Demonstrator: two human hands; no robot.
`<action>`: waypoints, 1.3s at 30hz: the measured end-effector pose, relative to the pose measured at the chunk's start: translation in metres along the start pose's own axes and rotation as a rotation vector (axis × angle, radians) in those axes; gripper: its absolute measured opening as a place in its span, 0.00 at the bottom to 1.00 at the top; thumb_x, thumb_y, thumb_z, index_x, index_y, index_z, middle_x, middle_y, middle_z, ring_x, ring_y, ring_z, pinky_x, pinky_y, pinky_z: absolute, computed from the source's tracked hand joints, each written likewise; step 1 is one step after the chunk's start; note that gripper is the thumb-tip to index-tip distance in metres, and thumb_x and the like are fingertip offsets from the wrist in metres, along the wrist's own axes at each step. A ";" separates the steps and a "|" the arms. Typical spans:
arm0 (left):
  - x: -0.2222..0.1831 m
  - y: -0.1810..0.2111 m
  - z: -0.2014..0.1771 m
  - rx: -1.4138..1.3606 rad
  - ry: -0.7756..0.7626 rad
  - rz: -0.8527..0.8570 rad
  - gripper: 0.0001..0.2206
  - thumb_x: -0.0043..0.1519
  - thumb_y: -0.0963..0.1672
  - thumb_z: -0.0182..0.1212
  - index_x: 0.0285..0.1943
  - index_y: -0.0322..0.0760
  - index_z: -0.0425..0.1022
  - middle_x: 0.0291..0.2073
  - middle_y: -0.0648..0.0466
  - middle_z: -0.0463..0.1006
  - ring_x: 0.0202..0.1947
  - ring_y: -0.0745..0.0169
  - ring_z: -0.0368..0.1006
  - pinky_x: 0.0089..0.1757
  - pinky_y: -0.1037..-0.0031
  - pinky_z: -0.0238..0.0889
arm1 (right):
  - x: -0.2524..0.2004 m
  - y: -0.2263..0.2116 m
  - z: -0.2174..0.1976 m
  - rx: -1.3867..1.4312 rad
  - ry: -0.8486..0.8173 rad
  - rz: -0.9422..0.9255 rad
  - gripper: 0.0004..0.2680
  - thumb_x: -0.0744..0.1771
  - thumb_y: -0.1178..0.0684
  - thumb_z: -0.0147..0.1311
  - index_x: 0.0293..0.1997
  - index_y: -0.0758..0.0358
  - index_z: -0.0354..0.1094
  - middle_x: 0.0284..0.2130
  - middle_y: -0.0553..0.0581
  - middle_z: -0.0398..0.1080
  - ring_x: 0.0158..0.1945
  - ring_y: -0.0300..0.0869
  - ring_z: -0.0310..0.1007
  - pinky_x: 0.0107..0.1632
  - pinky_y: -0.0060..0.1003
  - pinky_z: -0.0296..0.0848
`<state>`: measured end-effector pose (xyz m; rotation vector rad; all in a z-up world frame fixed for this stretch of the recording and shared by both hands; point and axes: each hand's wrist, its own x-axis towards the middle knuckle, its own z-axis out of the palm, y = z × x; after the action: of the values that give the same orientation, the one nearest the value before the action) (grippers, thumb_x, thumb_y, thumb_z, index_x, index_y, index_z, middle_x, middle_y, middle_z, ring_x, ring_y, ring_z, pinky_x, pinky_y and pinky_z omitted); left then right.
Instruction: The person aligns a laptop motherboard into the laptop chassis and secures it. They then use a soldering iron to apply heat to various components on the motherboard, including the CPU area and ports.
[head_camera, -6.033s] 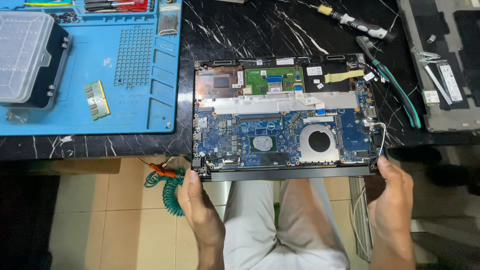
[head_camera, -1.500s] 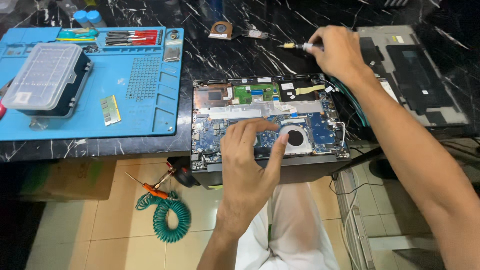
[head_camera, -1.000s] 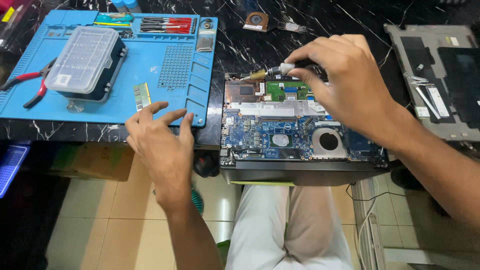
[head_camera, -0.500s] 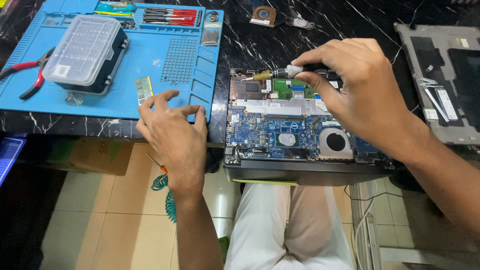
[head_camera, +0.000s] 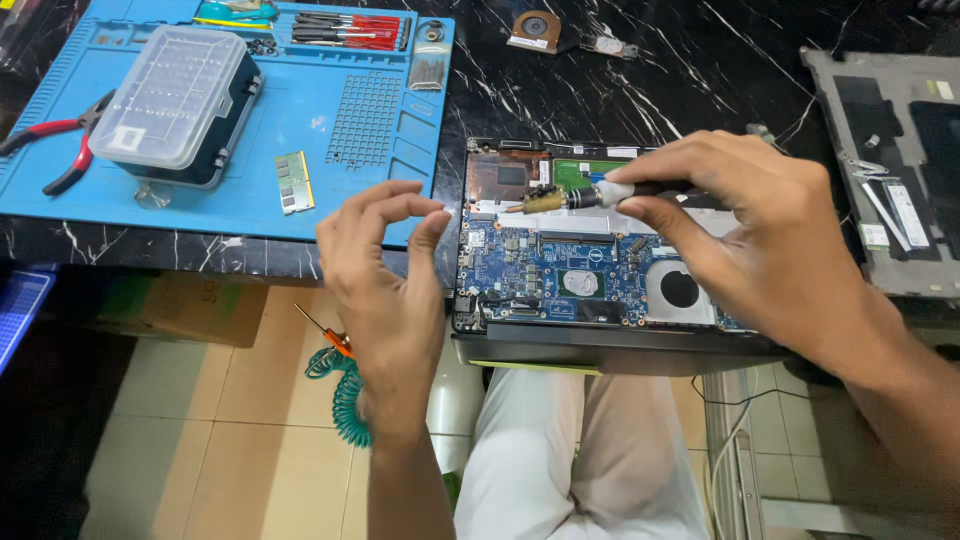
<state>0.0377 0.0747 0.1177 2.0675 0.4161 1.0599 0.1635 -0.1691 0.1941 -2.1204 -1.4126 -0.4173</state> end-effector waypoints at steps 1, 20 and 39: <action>-0.003 0.006 -0.002 0.002 0.001 0.000 0.02 0.74 0.43 0.70 0.48 0.46 0.83 0.56 0.54 0.86 0.62 0.48 0.73 0.60 0.60 0.64 | -0.002 -0.005 -0.001 0.002 0.000 -0.001 0.07 0.75 0.59 0.68 0.58 0.69 0.80 0.52 0.64 0.84 0.54 0.53 0.85 0.60 0.47 0.75; -0.039 -0.008 0.041 -1.598 -0.261 -0.461 0.15 0.70 0.49 0.74 0.50 0.43 0.70 0.47 0.54 0.74 0.35 0.72 0.64 0.39 0.78 0.61 | -0.018 -0.045 0.000 0.060 0.105 0.052 0.06 0.72 0.62 0.69 0.54 0.73 0.82 0.49 0.65 0.84 0.54 0.54 0.86 0.62 0.44 0.81; -0.046 0.003 0.035 -1.507 -0.135 -0.340 0.12 0.69 0.46 0.77 0.45 0.38 0.77 0.43 0.51 0.75 0.33 0.68 0.64 0.36 0.78 0.61 | -0.025 -0.045 0.007 0.084 0.127 0.035 0.06 0.71 0.63 0.69 0.53 0.72 0.81 0.48 0.64 0.84 0.54 0.54 0.87 0.62 0.46 0.81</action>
<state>0.0381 0.0292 0.0817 0.6622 -0.1349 0.6208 0.1115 -0.1706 0.1877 -2.0120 -1.2971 -0.4626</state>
